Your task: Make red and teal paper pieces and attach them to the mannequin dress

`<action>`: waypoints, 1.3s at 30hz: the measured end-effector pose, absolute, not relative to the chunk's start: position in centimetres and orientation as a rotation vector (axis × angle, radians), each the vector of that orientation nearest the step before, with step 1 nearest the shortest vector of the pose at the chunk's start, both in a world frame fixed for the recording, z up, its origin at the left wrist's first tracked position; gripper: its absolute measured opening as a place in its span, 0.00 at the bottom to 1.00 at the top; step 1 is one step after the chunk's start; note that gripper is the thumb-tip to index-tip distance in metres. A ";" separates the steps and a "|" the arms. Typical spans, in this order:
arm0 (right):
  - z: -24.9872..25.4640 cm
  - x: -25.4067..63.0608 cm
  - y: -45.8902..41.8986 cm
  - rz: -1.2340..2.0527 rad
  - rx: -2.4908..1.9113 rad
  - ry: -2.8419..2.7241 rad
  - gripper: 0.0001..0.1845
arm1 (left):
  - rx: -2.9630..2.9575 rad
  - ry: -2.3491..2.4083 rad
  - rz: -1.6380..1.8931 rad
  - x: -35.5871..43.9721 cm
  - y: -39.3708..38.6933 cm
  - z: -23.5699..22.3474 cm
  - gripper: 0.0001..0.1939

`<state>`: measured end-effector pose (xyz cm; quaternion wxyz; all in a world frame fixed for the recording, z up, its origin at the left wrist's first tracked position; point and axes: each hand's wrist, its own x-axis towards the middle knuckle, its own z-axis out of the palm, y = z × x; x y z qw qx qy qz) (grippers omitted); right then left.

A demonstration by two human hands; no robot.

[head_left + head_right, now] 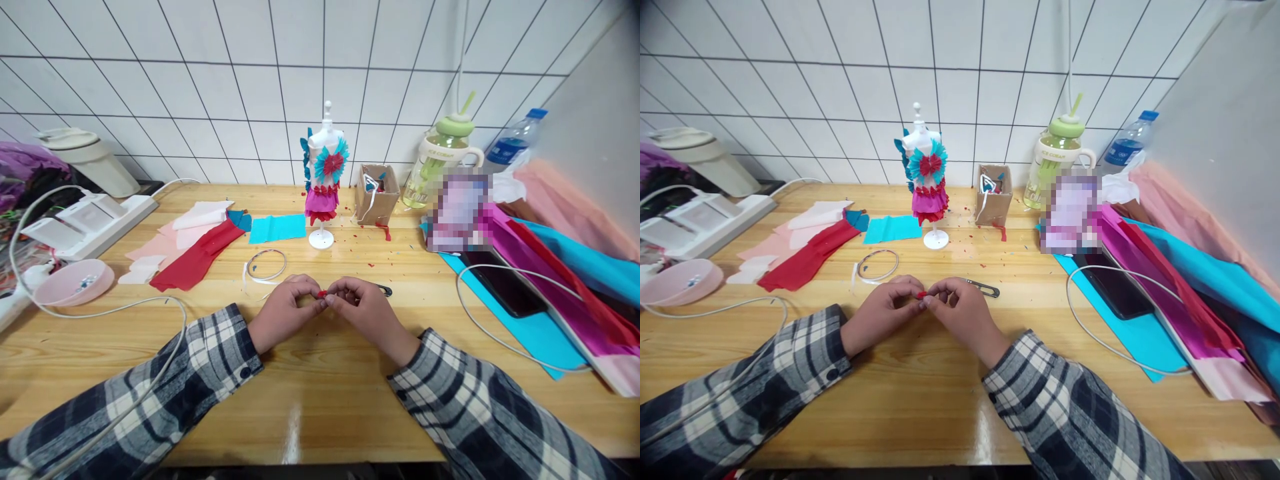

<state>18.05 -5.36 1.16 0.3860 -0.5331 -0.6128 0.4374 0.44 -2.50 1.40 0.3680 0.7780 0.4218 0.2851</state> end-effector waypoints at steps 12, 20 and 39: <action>0.7 18.7 -4.7 1.383 -1.258 -1.334 0.12 | 2.088 1.009 0.693 0.4 -2.7 2.1 0.07; 1.1 18.8 -5.1 0.787 -1.318 -1.777 0.03 | 1.966 1.097 0.722 0.1 -2.4 1.5 0.09; 1.4 19.1 -5.0 0.762 -1.355 -1.947 0.04 | 2.144 1.040 0.717 0.4 -2.6 1.1 0.06</action>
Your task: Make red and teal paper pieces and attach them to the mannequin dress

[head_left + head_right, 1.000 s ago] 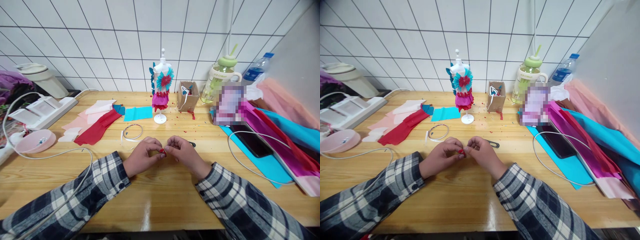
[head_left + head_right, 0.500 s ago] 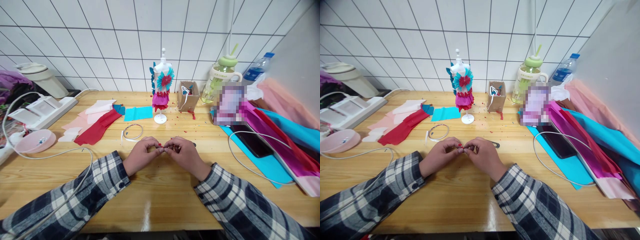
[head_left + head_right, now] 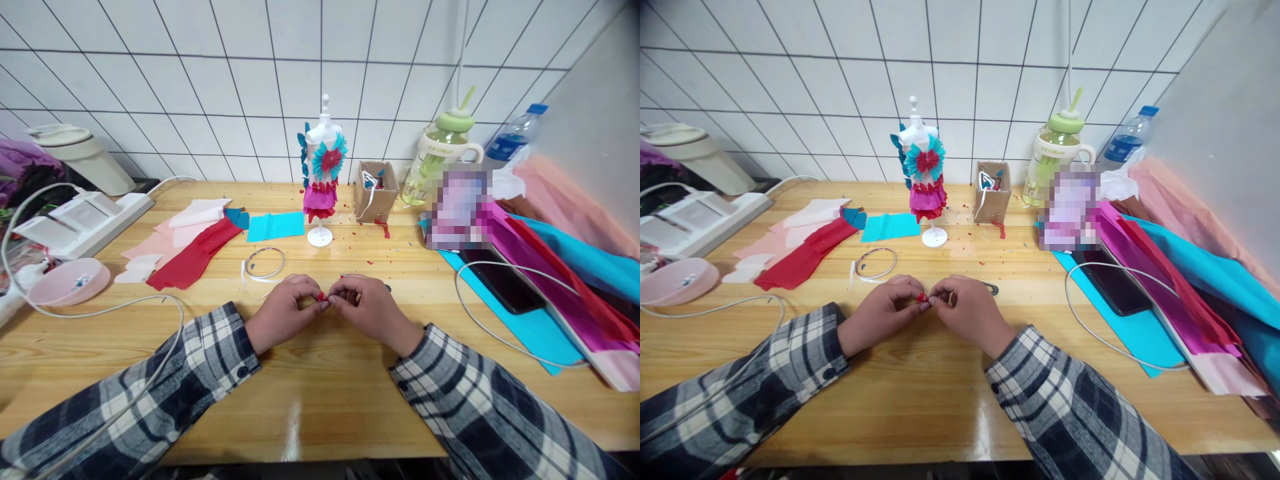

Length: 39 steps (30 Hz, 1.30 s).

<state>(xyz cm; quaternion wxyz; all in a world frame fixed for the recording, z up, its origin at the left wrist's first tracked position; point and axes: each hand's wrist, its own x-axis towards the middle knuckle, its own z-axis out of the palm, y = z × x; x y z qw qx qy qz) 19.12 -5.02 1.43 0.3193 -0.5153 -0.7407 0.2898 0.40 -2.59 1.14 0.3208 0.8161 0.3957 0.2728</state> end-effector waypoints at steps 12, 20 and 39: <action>1.3 19.1 -5.1 0.713 -1.399 -1.938 0.05 | 2.055 1.071 0.702 0.3 -2.6 1.6 0.05; 1.2 18.9 -5.1 0.739 -1.475 -1.930 0.06 | 1.996 1.130 0.722 0.5 -2.5 1.1 0.06; 1.4 18.9 -5.6 0.477 -1.451 -2.090 0.04 | 2.014 1.102 0.575 0.3 -2.4 1.9 0.07</action>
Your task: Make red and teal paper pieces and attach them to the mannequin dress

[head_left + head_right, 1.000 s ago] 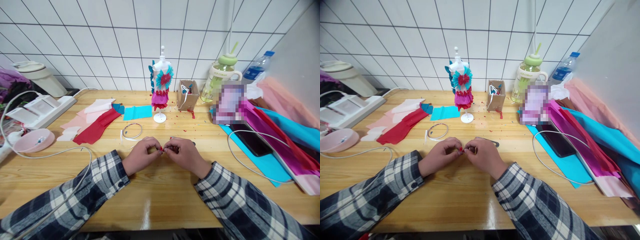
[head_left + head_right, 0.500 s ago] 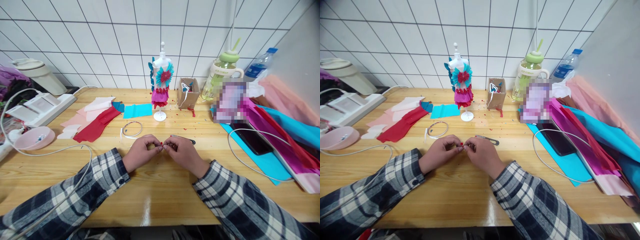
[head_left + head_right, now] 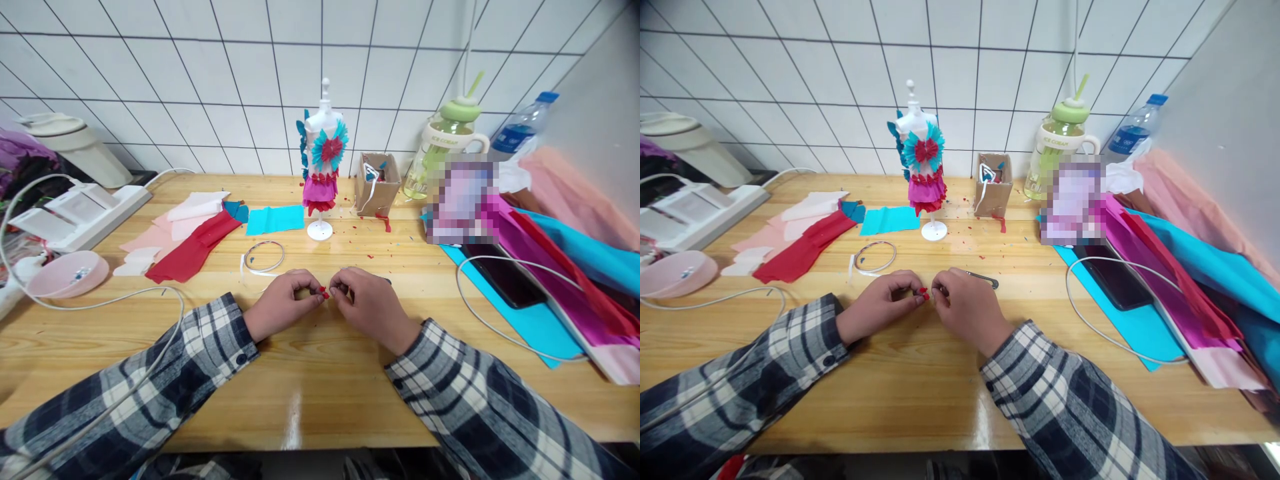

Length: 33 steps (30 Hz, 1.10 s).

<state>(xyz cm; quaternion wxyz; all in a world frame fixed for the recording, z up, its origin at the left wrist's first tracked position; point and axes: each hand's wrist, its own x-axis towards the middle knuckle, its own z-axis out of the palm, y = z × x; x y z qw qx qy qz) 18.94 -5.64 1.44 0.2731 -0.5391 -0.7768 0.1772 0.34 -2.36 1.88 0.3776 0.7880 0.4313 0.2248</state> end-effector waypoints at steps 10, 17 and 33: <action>1.1 18.8 -5.0 0.994 -1.414 -1.808 0.05 | 1.959 1.090 0.604 0.2 -2.4 1.9 0.07; 1.2 18.9 -5.2 0.857 -1.417 -1.920 0.04 | 2.019 1.027 0.580 0.0 -2.2 2.1 0.08; 1.0 18.8 -5.3 0.770 -1.365 -1.930 0.06 | 1.885 1.045 0.651 0.0 -1.9 1.5 0.10</action>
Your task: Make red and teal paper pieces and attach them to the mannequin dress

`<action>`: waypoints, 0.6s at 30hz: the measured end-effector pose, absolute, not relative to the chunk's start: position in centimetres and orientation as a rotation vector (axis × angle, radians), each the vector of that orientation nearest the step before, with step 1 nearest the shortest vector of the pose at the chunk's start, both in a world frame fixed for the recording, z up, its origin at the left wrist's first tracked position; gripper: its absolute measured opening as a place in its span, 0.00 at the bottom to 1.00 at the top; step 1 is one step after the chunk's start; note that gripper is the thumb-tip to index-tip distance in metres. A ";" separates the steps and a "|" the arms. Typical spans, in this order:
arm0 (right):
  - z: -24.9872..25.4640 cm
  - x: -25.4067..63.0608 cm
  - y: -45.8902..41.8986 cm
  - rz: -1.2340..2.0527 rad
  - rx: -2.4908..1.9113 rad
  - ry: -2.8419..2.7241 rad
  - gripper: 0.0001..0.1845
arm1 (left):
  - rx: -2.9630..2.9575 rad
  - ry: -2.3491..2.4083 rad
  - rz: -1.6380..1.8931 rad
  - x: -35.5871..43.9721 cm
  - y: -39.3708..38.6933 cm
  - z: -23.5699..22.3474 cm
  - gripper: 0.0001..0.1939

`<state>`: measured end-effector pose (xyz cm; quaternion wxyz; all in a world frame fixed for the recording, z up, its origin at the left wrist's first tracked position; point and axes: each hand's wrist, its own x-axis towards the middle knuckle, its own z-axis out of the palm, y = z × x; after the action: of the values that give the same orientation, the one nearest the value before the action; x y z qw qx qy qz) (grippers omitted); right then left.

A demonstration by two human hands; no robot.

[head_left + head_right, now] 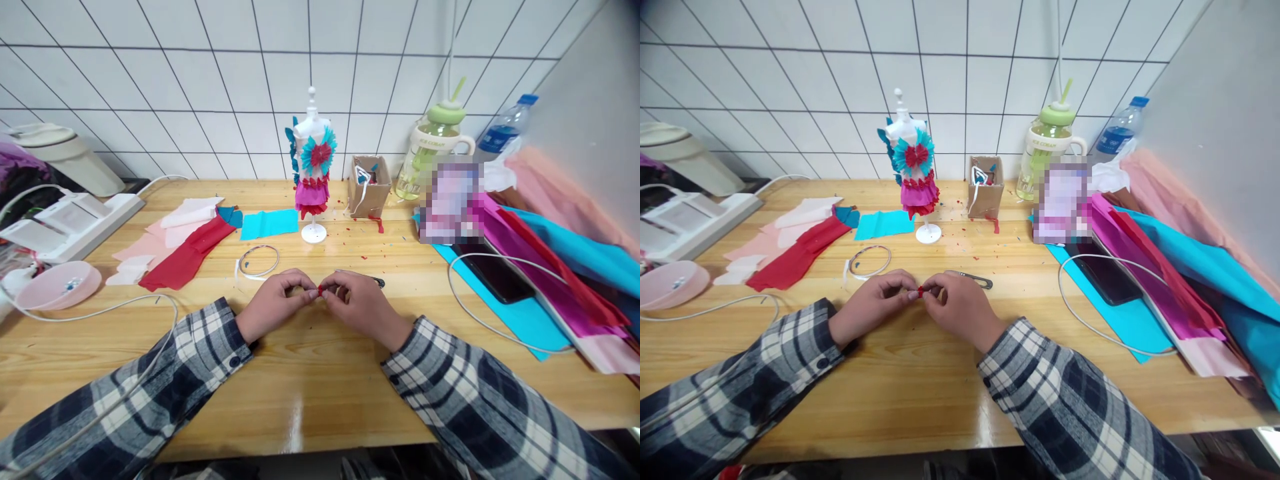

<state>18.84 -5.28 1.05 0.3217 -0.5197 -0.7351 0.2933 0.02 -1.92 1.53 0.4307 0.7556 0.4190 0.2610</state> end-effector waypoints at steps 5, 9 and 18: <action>0.7 18.9 -4.8 0.995 -1.370 -1.772 0.05 | 1.895 1.051 0.627 0.0 -1.9 1.7 0.11; 0.7 18.9 -4.8 0.987 -1.386 -1.772 0.04 | 1.912 0.998 0.575 0.1 -1.9 1.7 0.13; 1.4 18.6 -5.7 0.601 -1.446 -1.973 0.01 | 2.168 1.123 0.659 0.6 -2.4 2.2 0.10</action>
<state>18.61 -5.68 1.36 0.3063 -0.5465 -0.7456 0.2271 0.57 -2.42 2.17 0.3014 0.8174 0.4233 0.2485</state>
